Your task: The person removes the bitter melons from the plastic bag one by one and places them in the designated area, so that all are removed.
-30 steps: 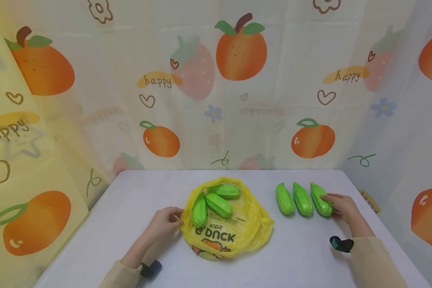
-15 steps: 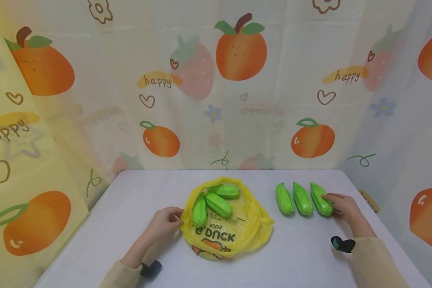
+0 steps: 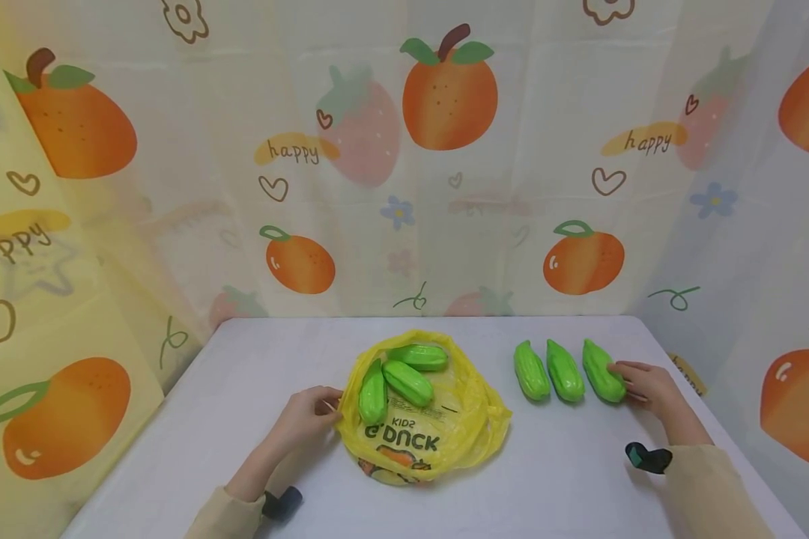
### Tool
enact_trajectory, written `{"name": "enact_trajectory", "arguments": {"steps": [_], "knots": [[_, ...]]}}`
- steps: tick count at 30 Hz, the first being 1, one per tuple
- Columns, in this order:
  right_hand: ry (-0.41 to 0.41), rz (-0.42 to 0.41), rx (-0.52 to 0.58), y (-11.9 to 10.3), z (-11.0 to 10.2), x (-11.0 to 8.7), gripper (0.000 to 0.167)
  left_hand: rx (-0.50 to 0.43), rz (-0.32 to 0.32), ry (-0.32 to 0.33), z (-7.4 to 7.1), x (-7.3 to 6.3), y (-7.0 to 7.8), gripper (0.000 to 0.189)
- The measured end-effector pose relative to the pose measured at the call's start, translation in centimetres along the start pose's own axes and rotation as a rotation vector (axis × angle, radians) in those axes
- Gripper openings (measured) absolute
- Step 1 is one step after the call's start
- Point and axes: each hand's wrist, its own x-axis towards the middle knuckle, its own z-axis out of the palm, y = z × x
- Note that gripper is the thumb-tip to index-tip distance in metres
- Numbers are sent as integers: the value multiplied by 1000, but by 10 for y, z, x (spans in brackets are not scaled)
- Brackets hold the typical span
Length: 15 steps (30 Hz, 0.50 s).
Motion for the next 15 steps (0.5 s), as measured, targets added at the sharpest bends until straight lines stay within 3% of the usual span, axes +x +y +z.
{"name": "enact_trajectory", "arguments": {"steps": [15], "knots": [[-32,8,31,0,6,6,82,-8,11,2,-1,-2,1,30]]}}
